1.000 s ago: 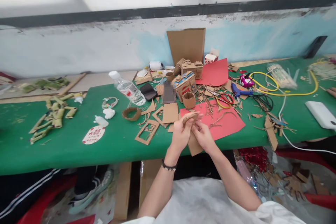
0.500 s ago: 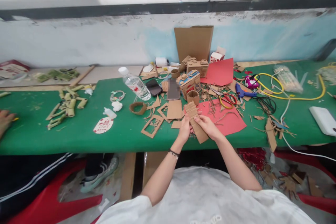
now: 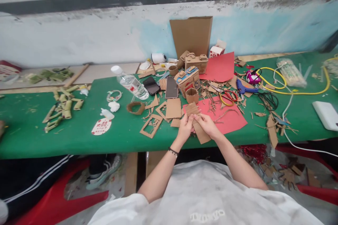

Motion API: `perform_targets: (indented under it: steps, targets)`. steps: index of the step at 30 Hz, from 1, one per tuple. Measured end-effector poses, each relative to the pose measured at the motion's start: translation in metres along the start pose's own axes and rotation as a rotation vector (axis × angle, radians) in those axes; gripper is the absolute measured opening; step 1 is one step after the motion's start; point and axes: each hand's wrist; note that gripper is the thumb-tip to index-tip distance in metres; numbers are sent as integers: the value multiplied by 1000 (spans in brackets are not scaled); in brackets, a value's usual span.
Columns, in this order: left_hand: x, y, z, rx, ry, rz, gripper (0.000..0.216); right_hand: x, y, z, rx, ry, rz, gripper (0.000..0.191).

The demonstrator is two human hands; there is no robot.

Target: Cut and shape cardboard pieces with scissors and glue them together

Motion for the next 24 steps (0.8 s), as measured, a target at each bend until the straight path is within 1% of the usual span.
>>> perform_targets:
  steps: [3, 6, 10, 13, 17, 21, 24]
  targets:
    - [-1, 0, -1, -6, -27, 8, 71, -5, 1, 3, 10, 56, 17, 58]
    - [-2, 0, -1, -8, -41, 16, 70, -9, 1, 6, 38, 97, 3, 57]
    - [-3, -1, 0, 4, -11, -20, 71, -9, 0, 6, 68, 114, -11, 55]
    - [-3, 2, 2, 19, -29, -29, 70, -8, -3, 4, 47, 77, 21, 50]
    - [-1, 11, 5, 44, -74, -82, 63, -4, -9, 3, -54, -20, 122, 42]
    - [1, 14, 4, 50, -67, -151, 59, -1, -12, 1, -125, -56, 180, 38]
    - [1, 11, 2, 45, -88, -179, 60, 0, -9, 0, -100, -54, 220, 39]
Point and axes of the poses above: each hand's wrist, its own x-axis towards the middle knuckle, its own z-axis out of the back of the hand, y = z × x, and after that the axes turned 2 degrees about x, right-handed
